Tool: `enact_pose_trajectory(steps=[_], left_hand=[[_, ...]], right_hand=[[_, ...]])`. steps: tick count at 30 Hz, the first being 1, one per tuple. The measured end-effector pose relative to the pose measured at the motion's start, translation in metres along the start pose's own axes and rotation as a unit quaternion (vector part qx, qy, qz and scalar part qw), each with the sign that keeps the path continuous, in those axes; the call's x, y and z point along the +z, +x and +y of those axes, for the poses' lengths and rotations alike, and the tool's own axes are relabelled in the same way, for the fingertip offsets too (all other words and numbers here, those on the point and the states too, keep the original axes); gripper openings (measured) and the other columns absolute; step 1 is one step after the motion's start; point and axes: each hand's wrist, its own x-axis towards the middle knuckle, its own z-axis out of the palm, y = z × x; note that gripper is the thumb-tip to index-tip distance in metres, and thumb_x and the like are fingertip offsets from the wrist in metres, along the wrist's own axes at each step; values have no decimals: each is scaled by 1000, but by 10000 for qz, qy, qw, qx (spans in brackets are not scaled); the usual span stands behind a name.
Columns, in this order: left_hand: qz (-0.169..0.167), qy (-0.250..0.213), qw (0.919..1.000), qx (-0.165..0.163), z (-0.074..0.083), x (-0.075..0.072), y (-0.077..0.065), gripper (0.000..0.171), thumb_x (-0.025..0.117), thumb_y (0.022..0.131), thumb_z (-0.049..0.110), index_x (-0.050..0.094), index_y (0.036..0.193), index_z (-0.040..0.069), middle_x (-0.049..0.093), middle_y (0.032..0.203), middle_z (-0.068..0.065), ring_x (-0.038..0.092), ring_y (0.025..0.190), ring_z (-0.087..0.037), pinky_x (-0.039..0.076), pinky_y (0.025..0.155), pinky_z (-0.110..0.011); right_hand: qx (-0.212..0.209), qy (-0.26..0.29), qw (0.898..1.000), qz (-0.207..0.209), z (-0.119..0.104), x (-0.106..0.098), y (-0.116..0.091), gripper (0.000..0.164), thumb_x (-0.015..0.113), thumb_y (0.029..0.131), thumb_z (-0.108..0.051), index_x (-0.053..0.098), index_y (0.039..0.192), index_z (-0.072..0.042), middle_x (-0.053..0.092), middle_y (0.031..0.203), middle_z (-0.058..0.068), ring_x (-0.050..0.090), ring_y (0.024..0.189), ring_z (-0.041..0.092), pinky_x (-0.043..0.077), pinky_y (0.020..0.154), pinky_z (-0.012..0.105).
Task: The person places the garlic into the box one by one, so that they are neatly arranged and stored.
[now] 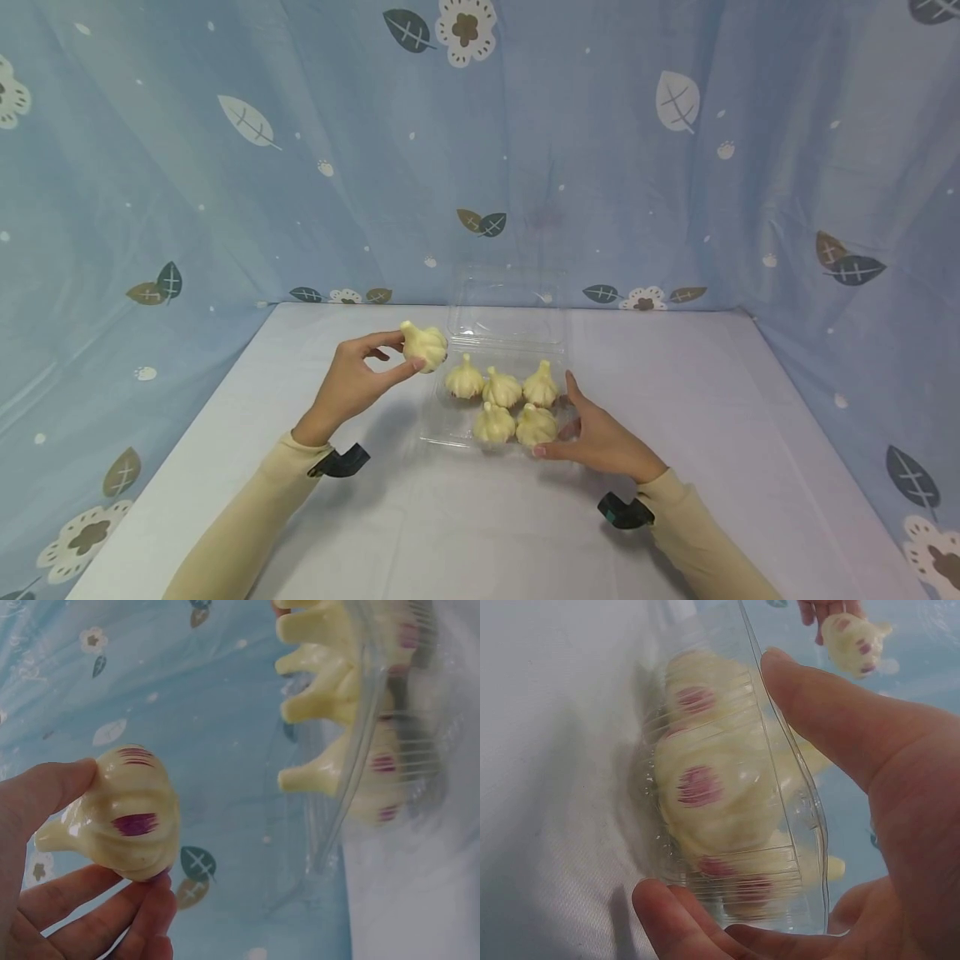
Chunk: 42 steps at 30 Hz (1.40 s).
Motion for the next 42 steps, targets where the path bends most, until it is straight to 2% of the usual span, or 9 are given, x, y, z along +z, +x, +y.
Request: enact_pose_trajectory(steps=[11,19,23,27,34,39,42], left_hand=[[-207,97,9997,58,-3,10,-7,50,86,85,40,75,127,15,78,116,-3,70,104,-20,55,82,-35],[-330,244,9991,78,-6,17,-11,48,85,84,43,77,125,18,78,111,1,64,92,-13,54,74,-36],[-442,348,9984,68,-6,21,-13,49,84,84,45,77,124,18,76,104,2,62,90,-11,51,71,-31],[-545,326,9979,96,-7,24,-15,48,84,85,43,77,124,16,74,97,-2,59,82,-11,48,65,-27],[-743,293,9968,-18,-10,31,-17,47,84,85,44,77,124,18,74,96,-7,51,68,-14,41,57,-24],[-927,207,9954,-102,-11,35,-17,48,84,85,44,77,124,17,76,107,-3,66,87,-27,42,59,-24],[-1021,192,9945,-115,-12,38,-18,49,84,85,45,76,125,17,77,114,-1,68,97,-28,44,61,-25]], right_hand=[[-20,15,10000,-18,-2,0,-1,129,83,87,-44,-14,165,-11,32,166,24,68,107,16,52,67,30],[82,-54,10000,16,0,0,0,130,83,86,-47,-14,166,-12,32,166,21,67,108,17,52,68,31],[69,-51,10000,8,1,-1,0,129,83,87,-46,-14,166,-13,31,166,22,67,109,19,52,66,32],[79,-31,10000,4,1,0,0,129,83,87,-46,-14,166,-13,31,167,22,66,108,19,52,66,32],[71,13,10000,-2,2,0,0,129,83,86,-45,-14,166,-14,31,167,22,67,108,19,52,66,32],[62,-13,10000,-5,2,-1,0,130,83,86,-45,-15,165,-14,32,166,22,67,108,19,53,66,32],[53,-6,10000,-11,1,-1,0,130,83,87,-45,-15,165,-13,32,166,22,68,108,19,53,66,31]])
